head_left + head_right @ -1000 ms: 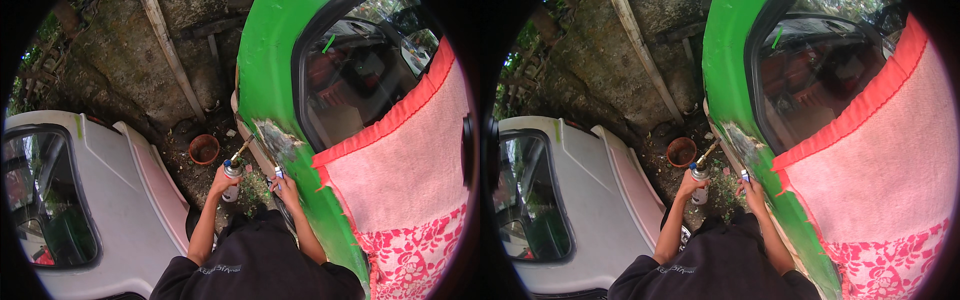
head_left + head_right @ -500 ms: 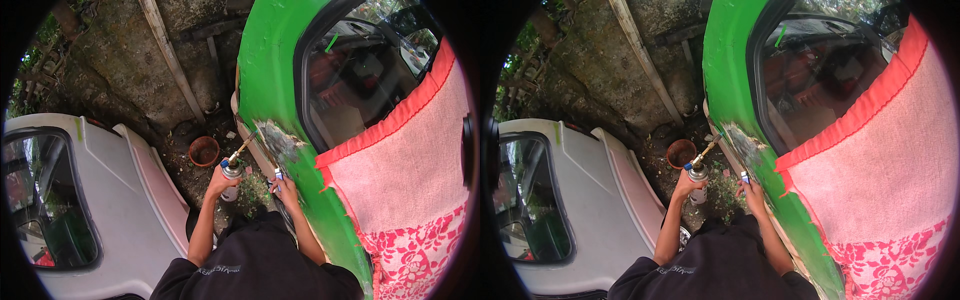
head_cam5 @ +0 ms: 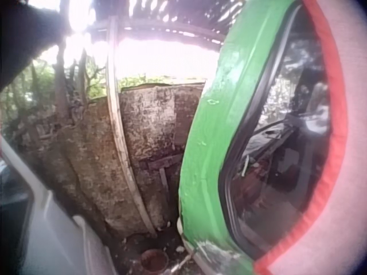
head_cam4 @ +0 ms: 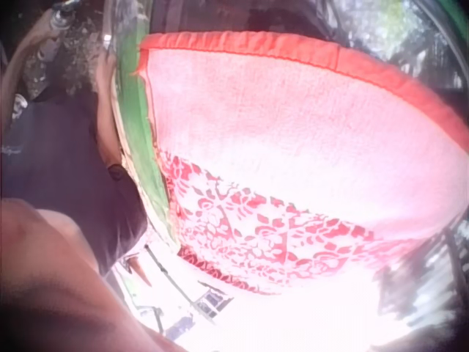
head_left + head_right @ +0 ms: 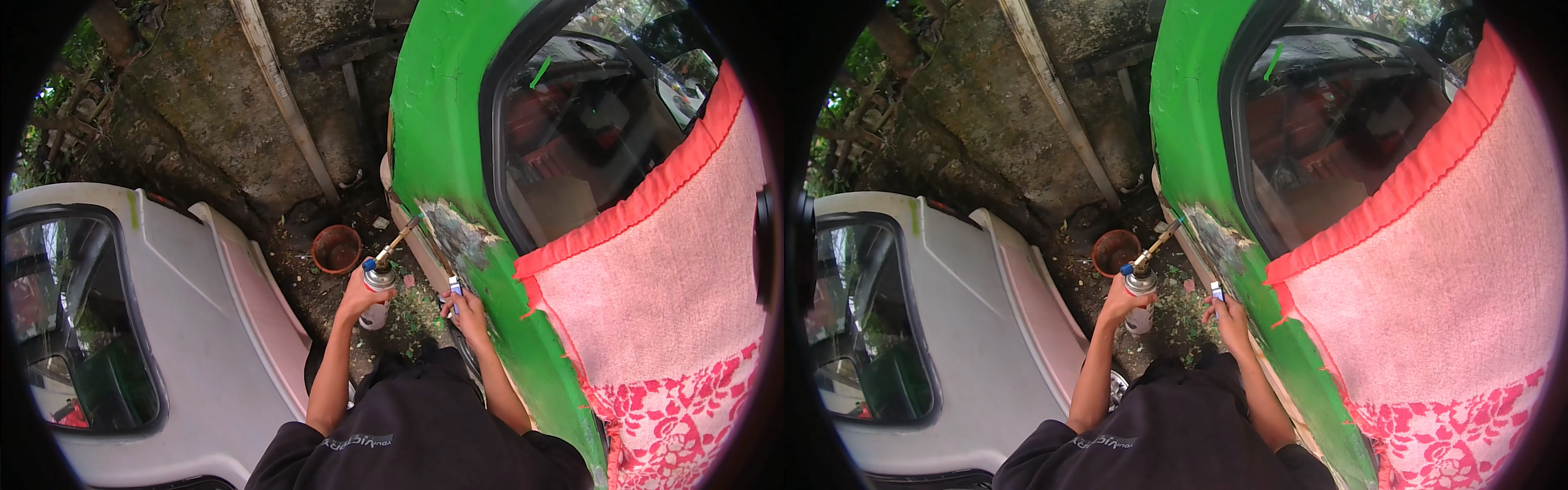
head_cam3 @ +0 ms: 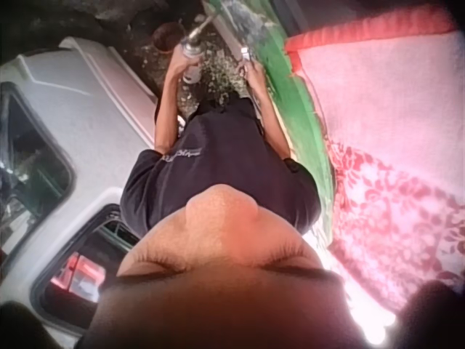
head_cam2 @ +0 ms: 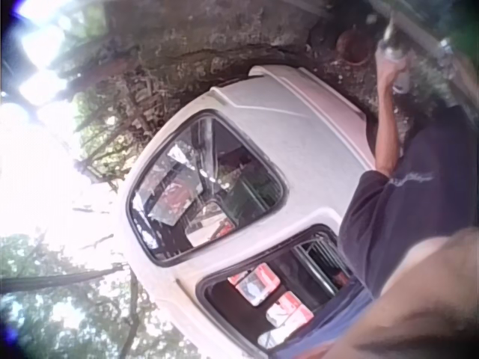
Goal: The person uses a blowtorch to heat a dent on the side of a green car door. After heating, the person uses a hammer and a metal tool to tap and flatten the dented area. The person works on the same spot repeatedly.
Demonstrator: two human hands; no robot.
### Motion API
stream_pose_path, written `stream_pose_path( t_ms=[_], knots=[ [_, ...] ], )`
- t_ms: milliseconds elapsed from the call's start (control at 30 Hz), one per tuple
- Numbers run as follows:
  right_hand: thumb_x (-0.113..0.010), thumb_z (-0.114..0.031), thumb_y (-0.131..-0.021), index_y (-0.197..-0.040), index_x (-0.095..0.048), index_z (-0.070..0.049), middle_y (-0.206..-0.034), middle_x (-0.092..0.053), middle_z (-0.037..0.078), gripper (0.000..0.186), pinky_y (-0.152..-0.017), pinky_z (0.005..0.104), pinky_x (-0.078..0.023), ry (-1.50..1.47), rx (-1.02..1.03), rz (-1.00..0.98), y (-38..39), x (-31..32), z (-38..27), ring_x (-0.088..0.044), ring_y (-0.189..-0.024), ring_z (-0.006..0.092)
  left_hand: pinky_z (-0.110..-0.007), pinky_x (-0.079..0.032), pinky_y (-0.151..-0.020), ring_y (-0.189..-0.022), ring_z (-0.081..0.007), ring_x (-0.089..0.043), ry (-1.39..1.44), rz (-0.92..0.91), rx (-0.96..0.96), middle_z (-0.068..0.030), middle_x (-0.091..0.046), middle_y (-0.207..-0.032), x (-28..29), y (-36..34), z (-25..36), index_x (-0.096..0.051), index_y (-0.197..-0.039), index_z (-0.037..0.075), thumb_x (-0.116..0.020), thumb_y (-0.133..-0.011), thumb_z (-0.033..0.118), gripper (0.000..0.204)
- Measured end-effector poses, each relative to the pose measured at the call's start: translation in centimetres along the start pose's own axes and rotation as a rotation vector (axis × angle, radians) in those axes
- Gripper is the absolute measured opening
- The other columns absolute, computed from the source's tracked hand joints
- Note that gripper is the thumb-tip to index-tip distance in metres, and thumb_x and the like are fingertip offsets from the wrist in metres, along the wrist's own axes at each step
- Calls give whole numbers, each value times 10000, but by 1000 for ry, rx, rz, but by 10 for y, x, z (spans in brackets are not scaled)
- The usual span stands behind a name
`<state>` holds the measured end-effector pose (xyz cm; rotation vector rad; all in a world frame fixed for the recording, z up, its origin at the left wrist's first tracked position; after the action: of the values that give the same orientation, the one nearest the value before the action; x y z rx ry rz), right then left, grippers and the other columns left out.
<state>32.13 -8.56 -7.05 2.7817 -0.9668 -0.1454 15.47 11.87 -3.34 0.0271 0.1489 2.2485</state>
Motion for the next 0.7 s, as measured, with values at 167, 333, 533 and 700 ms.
stream_pose_path(
  t_ms=[167,333,533,700],
  knots=[
    [-470,-217,-1008,-1024,-652,2,-669,-667,45,285,-617,272,-387,8,-58,5,4,3,-9,-525,-615,85,-259,-508,-596,-693,-80,-602,-11,-5,-5,7,-601,-809,0,2,3,-532,-994,68,-840,-645,33,467],
    [-471,-229,-1014,-1070,-613,-15,-674,-644,43,263,-417,210,-247,-3,-16,-12,2,4,-3,-350,-431,23,-266,-517,-687,-748,-90,-624,-24,32,-8,1,-659,-841,0,-3,-8,-609,-953,51,-819,-652,40,367],
    [-470,-227,-1012,-1069,-613,-15,-677,-641,42,262,-417,210,-247,8,-20,-3,2,4,-5,-348,-434,23,-273,-526,-712,-761,-99,-643,14,25,-8,-5,-679,-845,-2,9,7,-634,-945,52,-816,-650,47,347],
    [-472,-232,-1009,-1067,-614,-14,-676,-638,38,266,-418,208,-249,-9,-14,3,3,2,-8,-349,-438,23,-269,-521,-693,-739,-93,-630,22,37,-5,7,-658,-842,5,17,17,-618,-985,60,-829,-630,53,413]
  ],
)
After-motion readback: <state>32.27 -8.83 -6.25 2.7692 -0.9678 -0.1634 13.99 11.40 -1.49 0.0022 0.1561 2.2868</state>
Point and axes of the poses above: each hand's wrist, its own y-axis away from the middle knuckle, its own x-axis out of the back of the hand, z = x × y, the point moved 1 cm from there along -y, towards the middle knuckle
